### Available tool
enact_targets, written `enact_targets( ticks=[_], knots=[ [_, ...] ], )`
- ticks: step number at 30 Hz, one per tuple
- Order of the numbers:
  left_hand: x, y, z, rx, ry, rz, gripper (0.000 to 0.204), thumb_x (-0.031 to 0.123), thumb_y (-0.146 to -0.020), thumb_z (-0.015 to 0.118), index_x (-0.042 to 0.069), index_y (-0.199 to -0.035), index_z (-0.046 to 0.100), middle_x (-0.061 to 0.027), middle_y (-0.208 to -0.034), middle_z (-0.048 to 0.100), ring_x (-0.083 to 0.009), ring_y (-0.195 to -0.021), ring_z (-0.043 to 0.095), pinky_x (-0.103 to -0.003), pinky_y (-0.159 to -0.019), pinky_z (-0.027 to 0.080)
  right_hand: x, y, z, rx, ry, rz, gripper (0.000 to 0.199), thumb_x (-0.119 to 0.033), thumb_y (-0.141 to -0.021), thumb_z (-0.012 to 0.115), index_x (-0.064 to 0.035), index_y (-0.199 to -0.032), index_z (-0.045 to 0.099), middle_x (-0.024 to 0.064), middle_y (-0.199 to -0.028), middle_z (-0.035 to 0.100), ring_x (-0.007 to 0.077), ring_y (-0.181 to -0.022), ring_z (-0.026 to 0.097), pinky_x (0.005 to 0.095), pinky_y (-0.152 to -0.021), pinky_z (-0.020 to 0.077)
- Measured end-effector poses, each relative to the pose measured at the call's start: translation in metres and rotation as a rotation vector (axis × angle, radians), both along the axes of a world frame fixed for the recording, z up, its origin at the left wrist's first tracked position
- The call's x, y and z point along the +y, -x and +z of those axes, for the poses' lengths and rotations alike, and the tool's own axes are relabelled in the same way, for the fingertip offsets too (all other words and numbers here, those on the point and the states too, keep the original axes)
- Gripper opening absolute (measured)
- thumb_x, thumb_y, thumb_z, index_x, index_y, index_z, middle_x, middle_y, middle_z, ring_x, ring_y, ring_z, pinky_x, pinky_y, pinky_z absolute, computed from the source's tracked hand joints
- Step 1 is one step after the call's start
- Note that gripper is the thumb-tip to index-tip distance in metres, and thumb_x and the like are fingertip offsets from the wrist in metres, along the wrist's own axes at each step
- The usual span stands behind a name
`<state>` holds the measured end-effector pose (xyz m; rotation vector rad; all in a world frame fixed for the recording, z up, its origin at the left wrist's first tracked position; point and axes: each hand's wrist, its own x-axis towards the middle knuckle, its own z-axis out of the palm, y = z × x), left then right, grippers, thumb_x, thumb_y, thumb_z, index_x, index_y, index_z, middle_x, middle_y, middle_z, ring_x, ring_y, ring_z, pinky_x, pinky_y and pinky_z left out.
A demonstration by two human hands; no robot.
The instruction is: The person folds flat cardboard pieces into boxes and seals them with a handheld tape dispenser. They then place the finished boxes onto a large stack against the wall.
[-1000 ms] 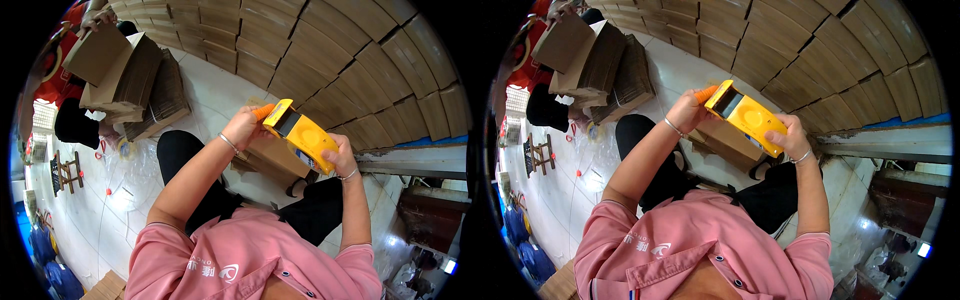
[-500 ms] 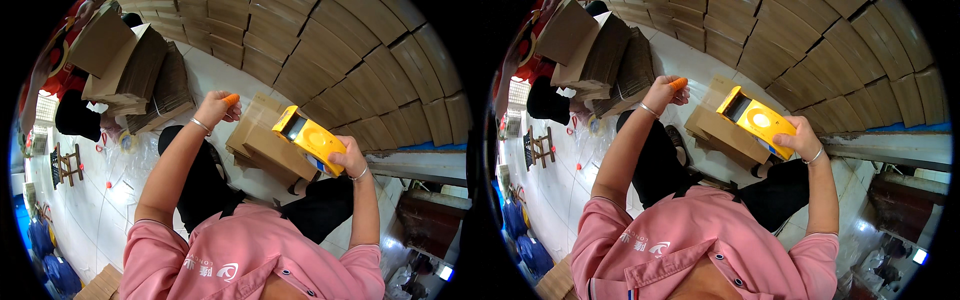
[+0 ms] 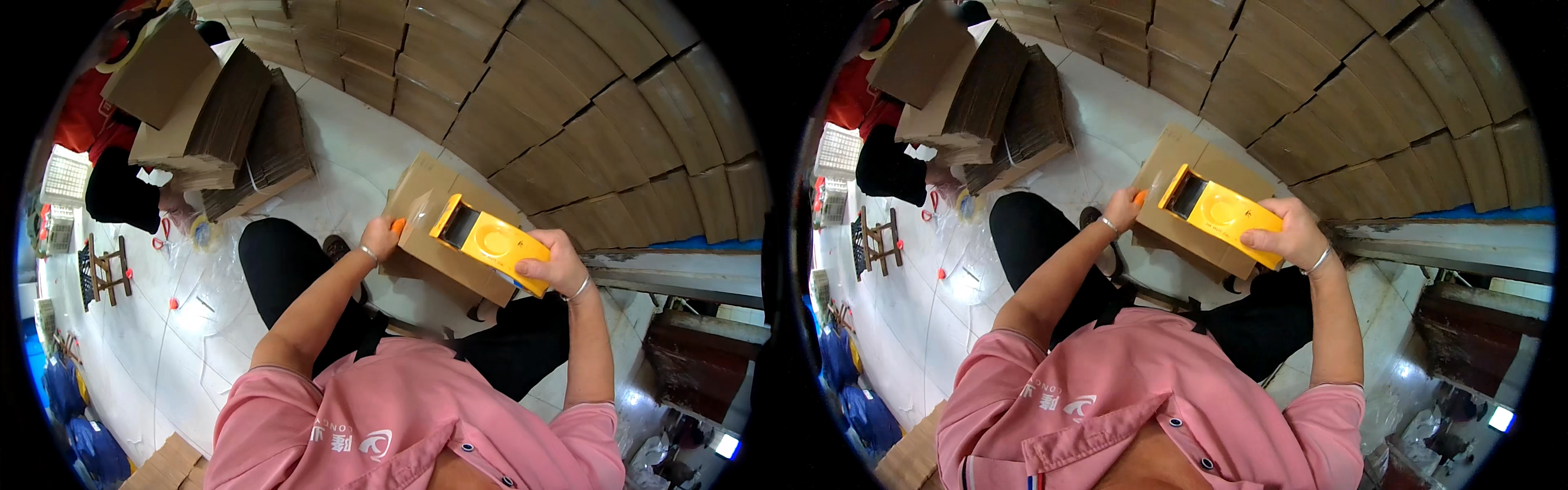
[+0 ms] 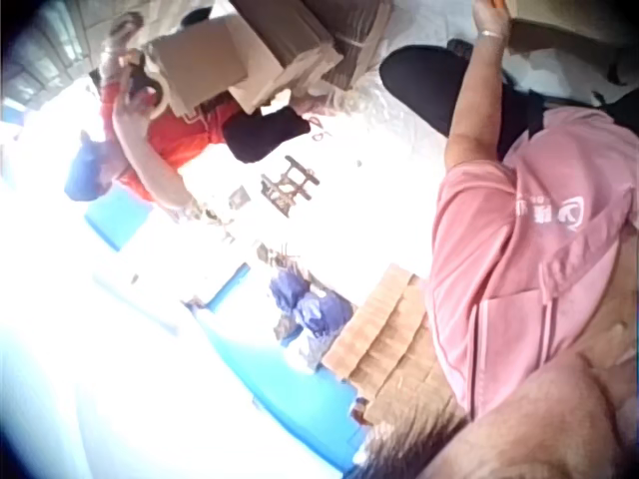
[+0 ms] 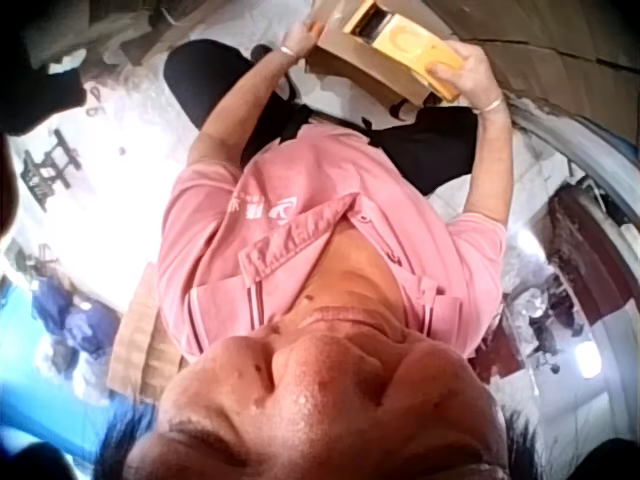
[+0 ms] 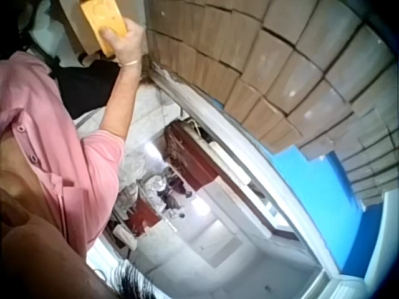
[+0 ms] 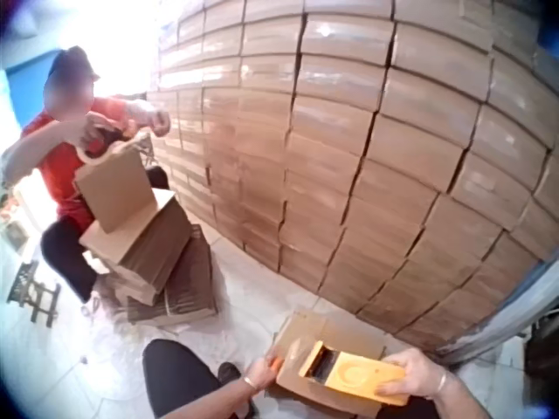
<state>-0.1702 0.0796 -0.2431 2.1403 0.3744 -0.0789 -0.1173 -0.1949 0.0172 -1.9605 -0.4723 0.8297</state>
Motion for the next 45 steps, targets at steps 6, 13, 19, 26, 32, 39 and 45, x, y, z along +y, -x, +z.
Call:
enact_targets(
  ticks=[6,13,19,26,32,39,45],
  knots=[
    [0.015,0.005,0.097,-0.302,0.498,0.127,0.052,0.034,-0.089,0.052,-0.002,-0.127,0.048,-0.0278,-0.115,0.056,-0.0374,-0.110,0.054,-0.040,-0.091,0.044,-0.006,-0.001,-0.004,-0.054,-0.041,-0.006,0.048,-0.037,-0.070,0.075,0.0051,-0.092,0.065,0.0062,-0.076,0.063,0.0119,-0.068,0.057,0.0258,-0.064,0.0471],
    [0.021,0.023,0.149,-0.185,-0.380,-0.514,0.124,0.055,-0.055,0.080,-0.004,-0.143,0.015,-0.0231,-0.146,0.023,-0.0400,-0.136,0.023,-0.053,-0.106,0.027,-0.007,-0.004,-0.006,-0.057,-0.087,-0.013,0.053,-0.042,-0.068,0.074,0.0055,-0.089,0.065,0.0054,-0.074,0.062,0.0120,-0.067,0.057,0.0260,-0.064,0.0462],
    [-0.015,-0.020,0.172,-0.338,-0.670,-0.789,0.112,0.047,-0.057,0.078,0.003,-0.143,0.023,-0.0224,-0.145,0.025,-0.0392,-0.137,0.020,-0.056,-0.108,0.022,-0.008,-0.014,-0.006,0.008,-0.064,0.055,0.053,-0.045,-0.068,0.074,0.0049,-0.086,0.066,0.0055,-0.072,0.062,0.0119,-0.066,0.055,0.0265,-0.063,0.0458],
    [-0.016,-0.025,0.184,-0.339,-0.675,-0.832,0.108,0.056,-0.058,0.075,0.002,-0.139,0.030,-0.0217,-0.139,0.035,-0.0418,-0.133,0.027,-0.049,-0.108,0.025,-0.039,-0.009,0.019,-0.076,0.170,0.208,0.051,-0.043,-0.068,0.075,0.0035,-0.086,0.066,0.0065,-0.072,0.063,0.0126,-0.066,0.055,0.0287,-0.063,0.0458],
    [-0.017,-0.030,0.183,-0.383,-0.738,-0.864,0.114,0.063,-0.054,0.074,0.000,-0.139,0.030,-0.0212,-0.136,0.037,-0.0420,-0.131,0.028,-0.050,-0.106,0.028,-0.213,0.035,0.009,0.173,0.253,-0.072,0.043,-0.038,-0.064,0.073,0.0002,-0.081,0.065,0.0023,-0.074,0.063,0.0101,-0.068,0.056,0.0253,-0.066,0.0451],
    [-0.030,-0.031,0.186,-0.382,-0.778,-0.894,0.113,0.061,-0.056,0.074,-0.002,-0.138,0.030,-0.0235,-0.137,0.036,-0.0432,-0.132,0.027,-0.049,-0.107,0.027,-0.166,0.031,-0.075,0.048,0.350,-0.029,0.057,-0.053,-0.065,0.070,0.0018,-0.079,0.067,0.0140,-0.073,0.065,0.0225,-0.068,0.062,0.0322,-0.064,0.0482],
    [-0.032,-0.020,0.196,-0.313,-0.899,-0.887,0.114,0.066,-0.059,0.070,0.003,-0.143,0.026,-0.0232,-0.144,0.029,-0.0430,-0.135,0.021,-0.060,-0.106,0.021,-0.075,0.019,-0.066,-0.270,0.856,0.017,0.044,-0.043,-0.067,0.065,-0.0003,-0.080,0.068,0.0188,-0.079,0.067,0.0340,-0.073,0.064,0.0395,-0.066,0.0512]
  ],
)
